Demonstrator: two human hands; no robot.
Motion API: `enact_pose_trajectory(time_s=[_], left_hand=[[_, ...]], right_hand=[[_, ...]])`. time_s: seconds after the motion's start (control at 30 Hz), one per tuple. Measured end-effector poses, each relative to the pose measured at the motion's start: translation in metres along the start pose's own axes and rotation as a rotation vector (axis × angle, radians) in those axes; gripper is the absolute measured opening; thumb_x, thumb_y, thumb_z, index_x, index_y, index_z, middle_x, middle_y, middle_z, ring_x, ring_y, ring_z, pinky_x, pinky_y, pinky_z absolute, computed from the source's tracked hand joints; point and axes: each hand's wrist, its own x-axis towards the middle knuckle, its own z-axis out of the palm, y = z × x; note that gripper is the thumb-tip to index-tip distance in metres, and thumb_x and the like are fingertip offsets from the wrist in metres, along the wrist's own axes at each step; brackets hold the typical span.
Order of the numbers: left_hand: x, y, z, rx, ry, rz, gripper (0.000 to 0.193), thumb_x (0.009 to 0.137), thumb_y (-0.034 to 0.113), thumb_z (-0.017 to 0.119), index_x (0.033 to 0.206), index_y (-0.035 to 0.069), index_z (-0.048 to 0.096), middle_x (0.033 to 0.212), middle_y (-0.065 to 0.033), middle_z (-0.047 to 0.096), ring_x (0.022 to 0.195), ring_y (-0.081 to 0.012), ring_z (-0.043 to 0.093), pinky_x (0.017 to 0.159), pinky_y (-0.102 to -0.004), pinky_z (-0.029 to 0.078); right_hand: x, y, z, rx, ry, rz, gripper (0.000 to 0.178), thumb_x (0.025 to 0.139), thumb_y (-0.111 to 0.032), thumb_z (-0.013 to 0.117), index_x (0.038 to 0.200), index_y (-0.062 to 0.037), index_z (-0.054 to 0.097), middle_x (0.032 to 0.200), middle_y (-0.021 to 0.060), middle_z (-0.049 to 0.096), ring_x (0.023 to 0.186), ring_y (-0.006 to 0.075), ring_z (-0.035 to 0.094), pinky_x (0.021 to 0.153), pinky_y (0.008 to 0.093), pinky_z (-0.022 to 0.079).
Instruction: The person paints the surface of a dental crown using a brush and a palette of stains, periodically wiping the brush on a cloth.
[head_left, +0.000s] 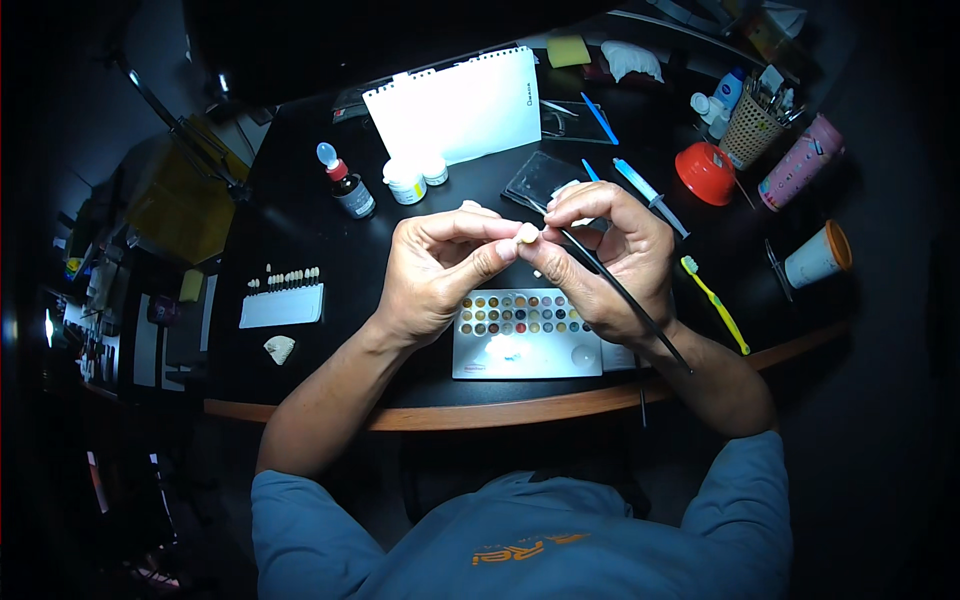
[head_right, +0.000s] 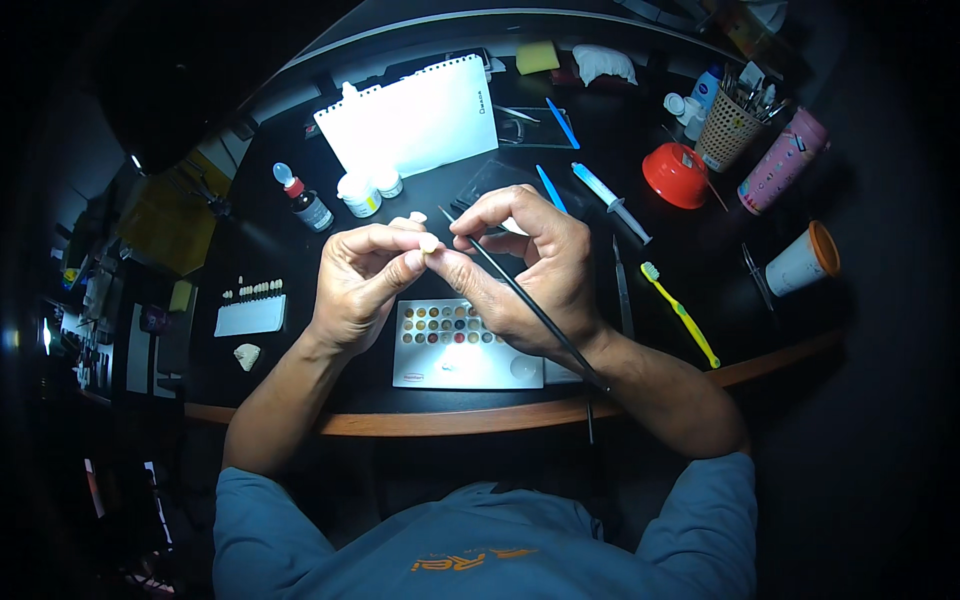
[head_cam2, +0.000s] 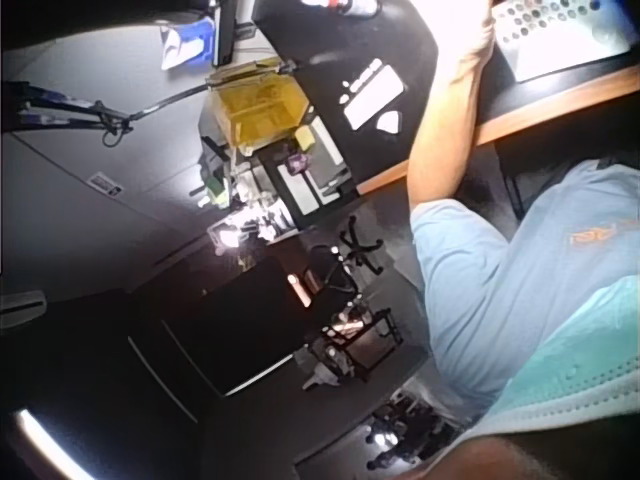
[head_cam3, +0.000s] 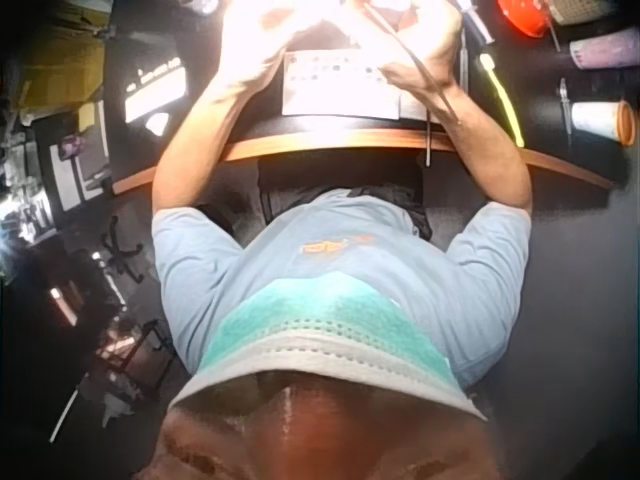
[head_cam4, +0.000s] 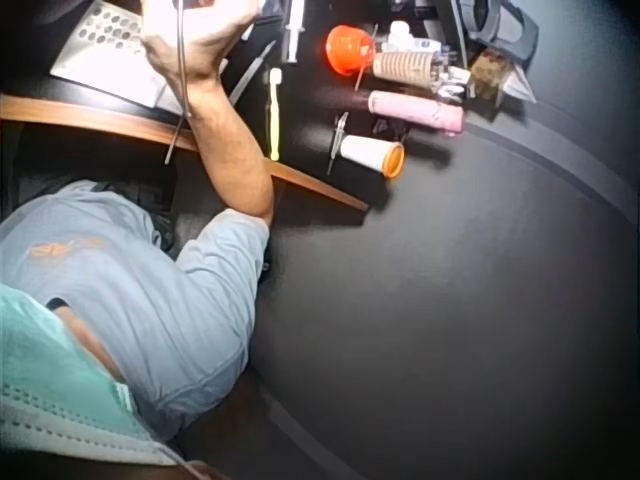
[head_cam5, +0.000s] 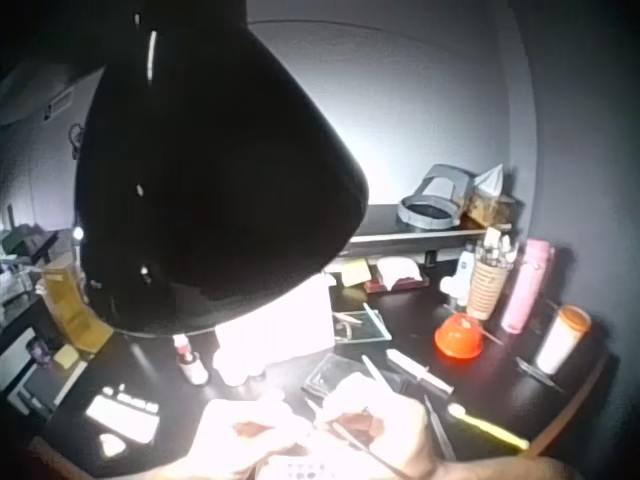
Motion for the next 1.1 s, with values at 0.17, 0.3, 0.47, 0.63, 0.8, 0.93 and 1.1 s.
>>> enact_pose_trajectory(time_s=[0.17,0.3,0.47,0.63,0.8,0.93,1.1], left_hand=[[0.001,0.004,-0.003,0.079,-0.041,0.034,0.016,0.089,0.003,0.073,0.105,-0.002,0.074,0.098,-0.0123,0.072,0.092,-0.0161,0.069,0.087,-0.0292,0.055],[0.001,0.010,-0.004,0.109,-0.016,-0.032,0.013,0.088,0.006,0.076,0.099,0.001,0.075,0.094,-0.0090,0.072,0.088,-0.0124,0.064,0.094,-0.0314,0.046],[0.002,0.010,-0.002,0.083,0.013,-0.117,0.017,0.087,0.006,0.077,0.102,-0.001,0.074,0.092,-0.0091,0.072,0.089,-0.0134,0.067,0.085,-0.0287,0.054],[0.002,0.002,-0.012,0.148,0.028,-0.203,0.018,0.086,0.009,0.078,0.102,0.001,0.074,0.092,-0.0077,0.072,0.089,-0.0135,0.068,0.086,-0.0281,0.054],[0.016,-0.011,-0.022,0.259,0.095,-0.346,0.017,0.089,0.009,0.075,0.104,0.001,0.071,0.098,-0.0056,0.071,0.092,-0.0104,0.066,0.087,-0.0263,0.053],[0.021,-0.015,-0.033,0.327,0.121,-0.200,0.015,0.091,0.006,0.073,0.105,0.001,0.070,0.100,-0.0065,0.070,0.095,-0.0114,0.067,0.089,-0.0269,0.054],[0.005,-0.009,-0.040,0.309,0.075,-0.125,0.013,0.092,0.007,0.071,0.104,0.000,0.069,0.100,-0.0071,0.068,0.096,-0.0128,0.068,0.091,-0.0272,0.055]], right_hand=[[0.002,0.003,-0.001,-0.035,-0.021,-0.045,0.023,0.079,-0.007,0.085,0.094,-0.0035,0.067,0.095,0.0069,0.065,0.086,0.0121,0.067,0.073,0.0248,0.057],[0.004,0.006,-0.002,-0.116,-0.035,-0.146,0.026,0.076,-0.003,0.085,0.095,-0.0019,0.067,0.094,0.0080,0.064,0.087,0.0132,0.067,0.074,0.0253,0.059],[0.008,0.003,-0.004,-0.202,-0.021,-0.210,0.025,0.073,-0.002,0.085,0.092,-0.0012,0.068,0.091,0.0099,0.066,0.090,0.0165,0.066,0.073,0.0261,0.059],[0.009,0.006,-0.006,-0.347,-0.015,-0.172,0.025,0.069,-0.003,0.086,0.088,-0.0021,0.070,0.087,0.0093,0.067,0.088,0.0170,0.066,0.071,0.0259,0.057],[0.013,0.024,-0.004,-0.314,0.021,-0.138,0.019,0.075,-0.002,0.082,0.090,-0.0003,0.071,0.088,0.0100,0.067,0.085,0.0182,0.067,0.072,0.0284,0.060],[0.018,0.022,-0.008,-0.289,0.056,-0.016,0.006,0.084,-0.001,0.073,0.090,-0.0003,0.071,0.088,0.0101,0.067,0.083,0.0174,0.067,0.072,0.0284,0.059],[0.012,0.029,-0.009,-0.280,-0.027,0.061,0.008,0.091,-0.007,0.066,0.092,0.0004,0.070,0.086,0.0106,0.067,0.079,0.0170,0.068,0.069,0.0278,0.056]])
